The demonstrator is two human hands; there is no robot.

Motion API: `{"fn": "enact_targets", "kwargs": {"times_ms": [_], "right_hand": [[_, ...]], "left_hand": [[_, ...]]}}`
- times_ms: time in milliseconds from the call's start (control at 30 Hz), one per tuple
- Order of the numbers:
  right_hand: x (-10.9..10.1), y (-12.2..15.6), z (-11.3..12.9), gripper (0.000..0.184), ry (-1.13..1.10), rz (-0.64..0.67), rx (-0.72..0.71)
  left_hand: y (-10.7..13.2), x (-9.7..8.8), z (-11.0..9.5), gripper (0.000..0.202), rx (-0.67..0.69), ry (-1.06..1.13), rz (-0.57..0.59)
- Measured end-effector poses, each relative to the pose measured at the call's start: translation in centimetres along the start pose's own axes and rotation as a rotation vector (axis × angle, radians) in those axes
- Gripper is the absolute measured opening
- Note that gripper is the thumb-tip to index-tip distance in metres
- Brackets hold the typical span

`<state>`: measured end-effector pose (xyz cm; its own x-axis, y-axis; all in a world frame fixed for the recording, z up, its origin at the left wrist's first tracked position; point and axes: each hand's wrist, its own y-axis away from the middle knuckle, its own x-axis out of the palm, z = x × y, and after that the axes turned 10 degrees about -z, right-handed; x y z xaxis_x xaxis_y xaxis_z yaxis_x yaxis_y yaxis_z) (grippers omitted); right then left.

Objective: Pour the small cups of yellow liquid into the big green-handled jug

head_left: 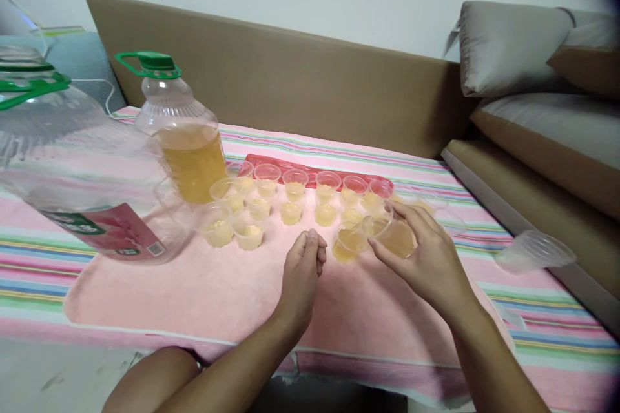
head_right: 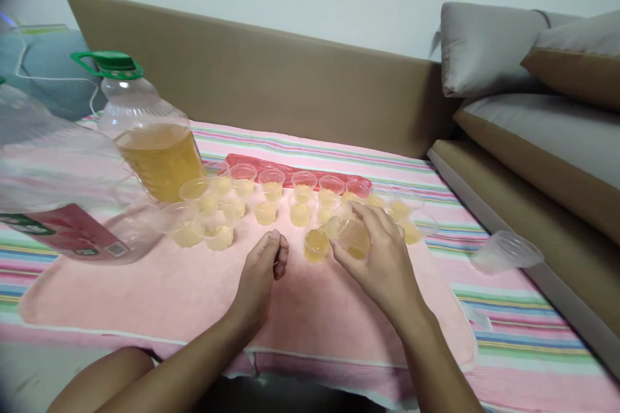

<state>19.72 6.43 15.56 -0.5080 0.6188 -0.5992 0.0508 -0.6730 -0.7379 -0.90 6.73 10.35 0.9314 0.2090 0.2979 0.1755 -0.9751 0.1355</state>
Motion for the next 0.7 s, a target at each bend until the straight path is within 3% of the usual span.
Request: {"fn": "enact_targets", "kwargs": {"times_ms": [700], "right_hand": [[0.11,0.04,0.04,0.046,0.039,0.021,-0.086]], "left_hand": [[-0.14,-0.01,0.13,0.040,-0.042,0.016,0.020]]}}
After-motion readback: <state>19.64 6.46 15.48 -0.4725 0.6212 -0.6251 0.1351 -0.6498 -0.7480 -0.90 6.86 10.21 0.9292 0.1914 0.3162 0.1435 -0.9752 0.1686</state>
